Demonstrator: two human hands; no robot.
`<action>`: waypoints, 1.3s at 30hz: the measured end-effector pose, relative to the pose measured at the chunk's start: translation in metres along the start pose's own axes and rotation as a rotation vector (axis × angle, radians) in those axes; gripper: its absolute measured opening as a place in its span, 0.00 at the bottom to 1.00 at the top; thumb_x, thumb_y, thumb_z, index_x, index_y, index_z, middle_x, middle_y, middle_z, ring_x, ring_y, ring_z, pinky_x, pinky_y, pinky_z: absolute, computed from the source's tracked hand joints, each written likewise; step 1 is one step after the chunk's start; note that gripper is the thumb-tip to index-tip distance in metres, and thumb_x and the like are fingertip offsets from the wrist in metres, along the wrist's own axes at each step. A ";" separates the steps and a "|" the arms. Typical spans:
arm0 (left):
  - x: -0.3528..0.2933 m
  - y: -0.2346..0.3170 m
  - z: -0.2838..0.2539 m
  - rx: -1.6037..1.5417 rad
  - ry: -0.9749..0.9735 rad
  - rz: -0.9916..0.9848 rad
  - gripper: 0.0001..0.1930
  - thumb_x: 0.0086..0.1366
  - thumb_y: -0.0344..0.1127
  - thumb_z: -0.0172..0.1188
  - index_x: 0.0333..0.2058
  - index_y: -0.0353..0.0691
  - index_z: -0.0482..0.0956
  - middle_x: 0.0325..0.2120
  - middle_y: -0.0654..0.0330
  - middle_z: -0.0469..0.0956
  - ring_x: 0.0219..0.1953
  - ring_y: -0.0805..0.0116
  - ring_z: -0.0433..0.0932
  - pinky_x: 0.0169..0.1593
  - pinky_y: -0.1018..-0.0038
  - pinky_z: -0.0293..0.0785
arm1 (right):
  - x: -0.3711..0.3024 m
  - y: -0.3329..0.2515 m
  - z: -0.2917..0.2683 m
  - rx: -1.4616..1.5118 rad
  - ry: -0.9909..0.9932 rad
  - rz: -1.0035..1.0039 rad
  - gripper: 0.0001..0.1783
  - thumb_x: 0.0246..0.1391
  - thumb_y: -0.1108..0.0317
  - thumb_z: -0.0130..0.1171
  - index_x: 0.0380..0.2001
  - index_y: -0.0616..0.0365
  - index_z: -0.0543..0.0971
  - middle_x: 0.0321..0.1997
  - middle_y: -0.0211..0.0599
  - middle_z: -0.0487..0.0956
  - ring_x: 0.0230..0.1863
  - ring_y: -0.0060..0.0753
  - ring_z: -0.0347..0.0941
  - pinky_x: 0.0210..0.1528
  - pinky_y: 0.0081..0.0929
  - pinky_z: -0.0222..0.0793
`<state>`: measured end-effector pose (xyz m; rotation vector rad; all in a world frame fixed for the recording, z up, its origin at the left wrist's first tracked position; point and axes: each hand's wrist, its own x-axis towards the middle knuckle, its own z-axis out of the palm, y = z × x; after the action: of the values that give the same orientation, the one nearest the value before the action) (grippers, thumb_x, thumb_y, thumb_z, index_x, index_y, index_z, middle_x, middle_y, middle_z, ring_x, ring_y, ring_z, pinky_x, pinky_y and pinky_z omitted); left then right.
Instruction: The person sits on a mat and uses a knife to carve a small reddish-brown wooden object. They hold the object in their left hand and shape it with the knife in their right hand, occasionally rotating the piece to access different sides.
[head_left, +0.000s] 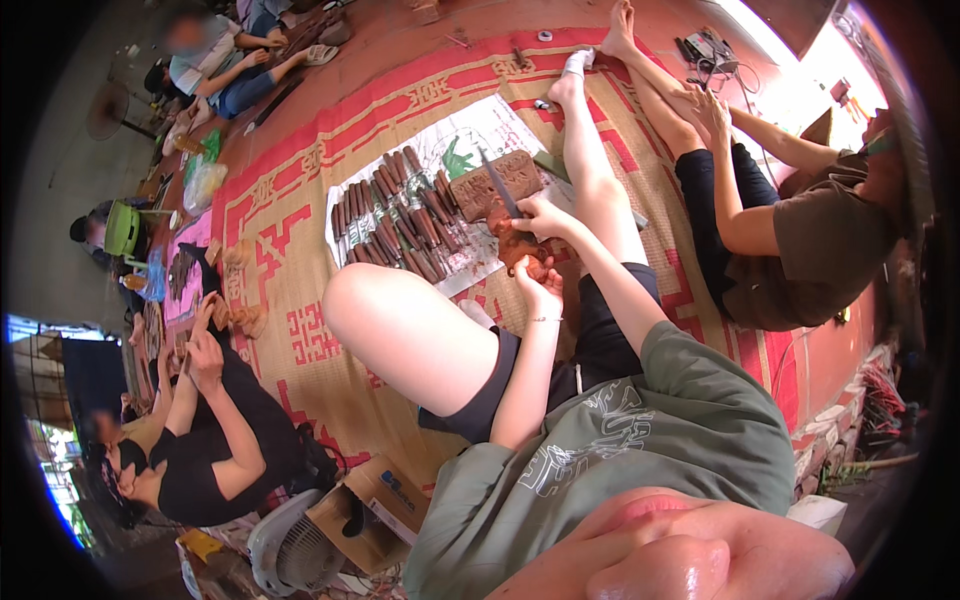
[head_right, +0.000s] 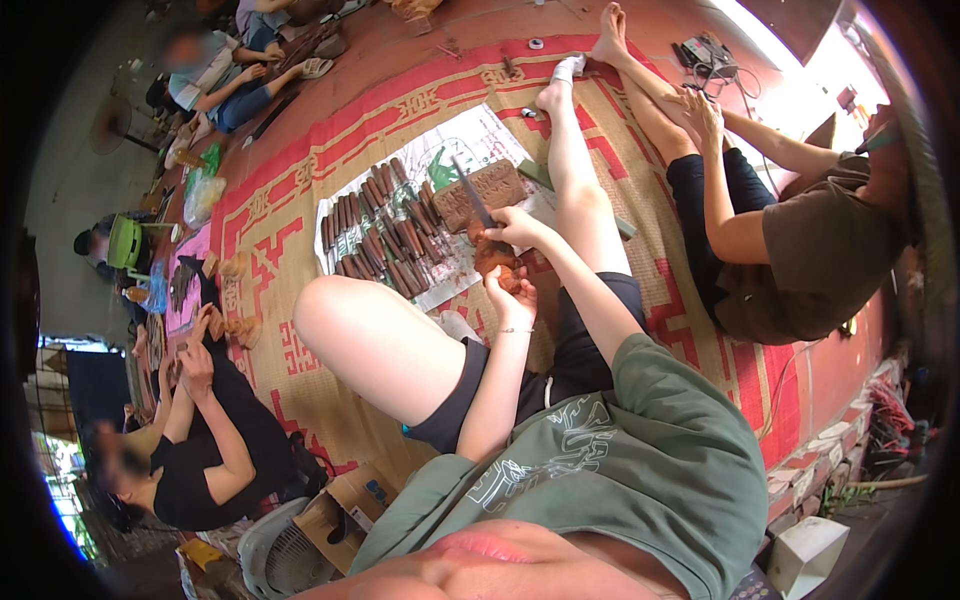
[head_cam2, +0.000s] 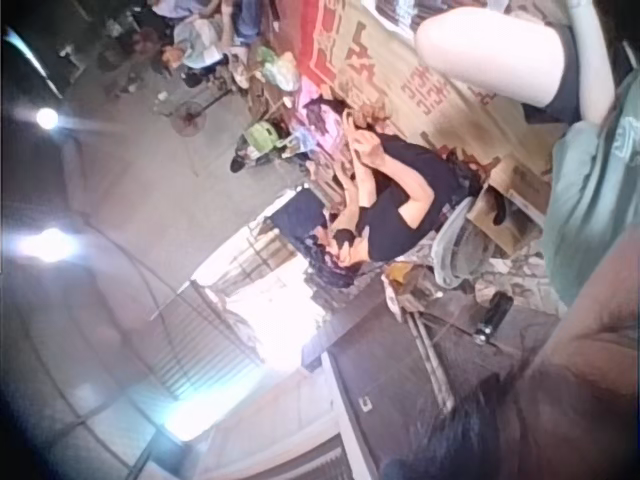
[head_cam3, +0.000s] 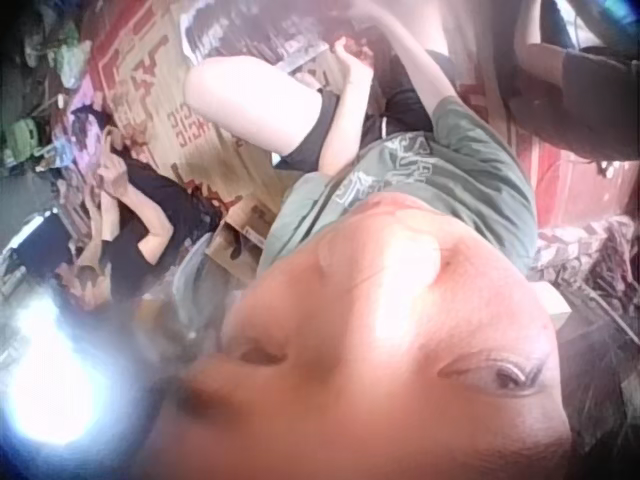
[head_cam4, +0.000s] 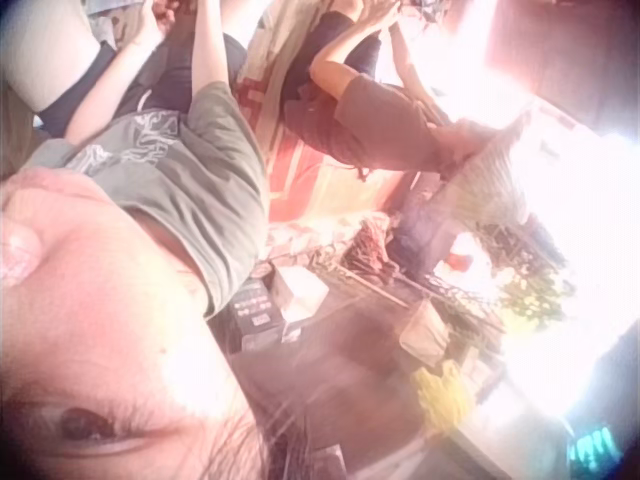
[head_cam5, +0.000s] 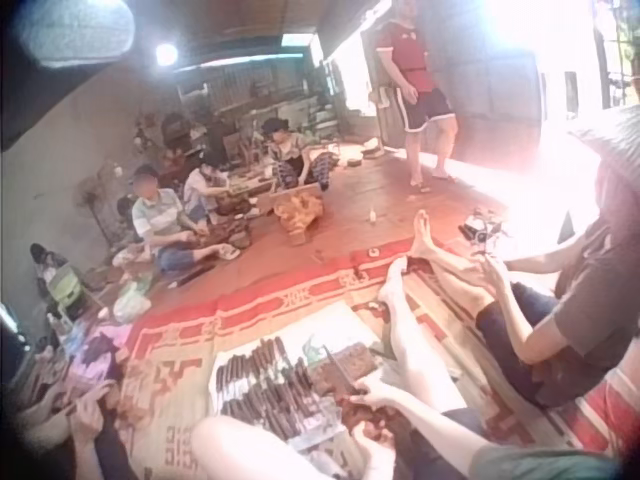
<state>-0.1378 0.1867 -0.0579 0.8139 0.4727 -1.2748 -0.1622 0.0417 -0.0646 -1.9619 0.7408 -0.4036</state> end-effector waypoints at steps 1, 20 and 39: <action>-0.002 -0.002 -0.001 -0.008 0.000 -0.006 0.13 0.51 0.47 0.53 0.28 0.45 0.68 0.22 0.59 0.75 0.15 0.75 0.68 0.18 0.83 0.70 | 0.000 0.007 0.003 -0.074 -0.036 -0.045 0.14 0.41 0.63 0.61 0.28 0.63 0.75 0.19 0.41 0.73 0.22 0.30 0.68 0.27 0.29 0.63; -0.004 0.004 0.003 -0.011 0.005 -0.003 0.14 0.51 0.49 0.53 0.20 0.46 0.64 0.21 0.59 0.74 0.16 0.75 0.68 0.21 0.82 0.67 | -0.005 0.007 0.007 -0.053 0.162 0.032 0.13 0.44 0.63 0.60 0.25 0.63 0.73 0.14 0.35 0.68 0.18 0.25 0.61 0.22 0.27 0.58; -0.003 0.005 -0.002 0.003 0.014 0.025 0.14 0.50 0.49 0.52 0.27 0.46 0.67 0.21 0.60 0.73 0.16 0.75 0.67 0.19 0.83 0.67 | -0.002 -0.009 0.012 -0.052 0.190 0.050 0.14 0.43 0.65 0.59 0.33 0.63 0.75 0.18 0.35 0.71 0.20 0.23 0.63 0.24 0.25 0.61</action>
<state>-0.1337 0.1905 -0.0559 0.8290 0.4707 -1.2477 -0.1542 0.0543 -0.0629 -1.9679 0.9275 -0.5510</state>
